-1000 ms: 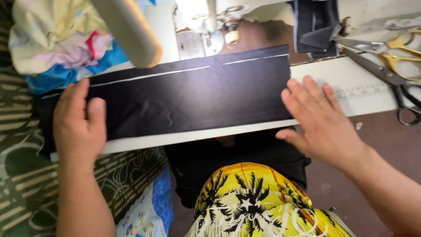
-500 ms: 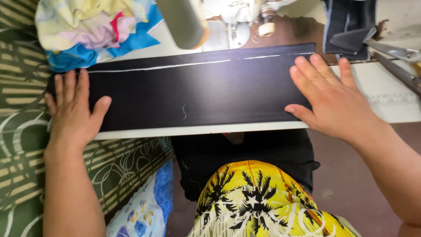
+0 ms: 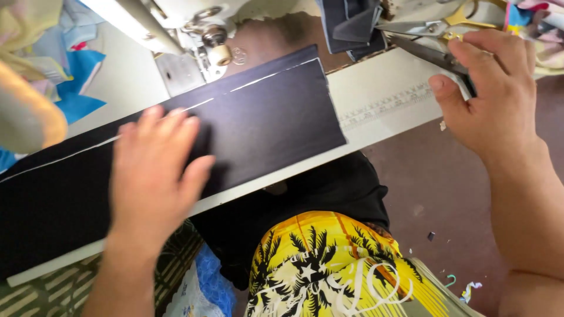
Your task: The person is using a pair of scissors to trim the edges of black fabric pieces on a sewing table.
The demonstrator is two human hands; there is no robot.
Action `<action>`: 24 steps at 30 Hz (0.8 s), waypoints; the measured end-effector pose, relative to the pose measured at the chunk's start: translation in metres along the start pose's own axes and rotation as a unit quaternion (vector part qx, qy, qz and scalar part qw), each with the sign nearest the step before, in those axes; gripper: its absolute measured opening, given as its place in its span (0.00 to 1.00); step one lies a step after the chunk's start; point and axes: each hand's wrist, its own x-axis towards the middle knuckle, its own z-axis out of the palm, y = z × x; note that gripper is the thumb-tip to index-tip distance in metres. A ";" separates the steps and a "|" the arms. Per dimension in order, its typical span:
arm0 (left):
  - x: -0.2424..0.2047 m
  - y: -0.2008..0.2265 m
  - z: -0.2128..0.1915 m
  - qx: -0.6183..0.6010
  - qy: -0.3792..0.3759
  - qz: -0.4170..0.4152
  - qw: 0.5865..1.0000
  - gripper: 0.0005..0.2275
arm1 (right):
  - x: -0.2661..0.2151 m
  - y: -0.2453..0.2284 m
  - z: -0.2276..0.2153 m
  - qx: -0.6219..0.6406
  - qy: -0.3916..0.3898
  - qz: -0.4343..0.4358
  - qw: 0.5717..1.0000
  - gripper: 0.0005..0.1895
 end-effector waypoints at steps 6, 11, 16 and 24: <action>0.072 0.058 0.047 -0.066 -0.032 0.112 0.991 0.32 | -0.047 0.020 -0.001 -0.073 -0.028 0.066 0.995 0.19; 0.095 0.058 0.068 -0.063 -0.062 0.114 0.990 0.36 | -0.057 0.020 0.002 -0.068 -0.059 0.075 0.993 0.16; 0.106 0.052 0.068 -0.062 -0.083 0.112 0.988 0.38 | -0.063 0.025 0.007 -0.064 -0.055 0.077 0.994 0.16; 0.115 0.045 0.066 -0.068 -0.085 0.108 0.988 0.37 | -0.063 0.029 0.007 -0.027 -0.027 0.077 0.996 0.15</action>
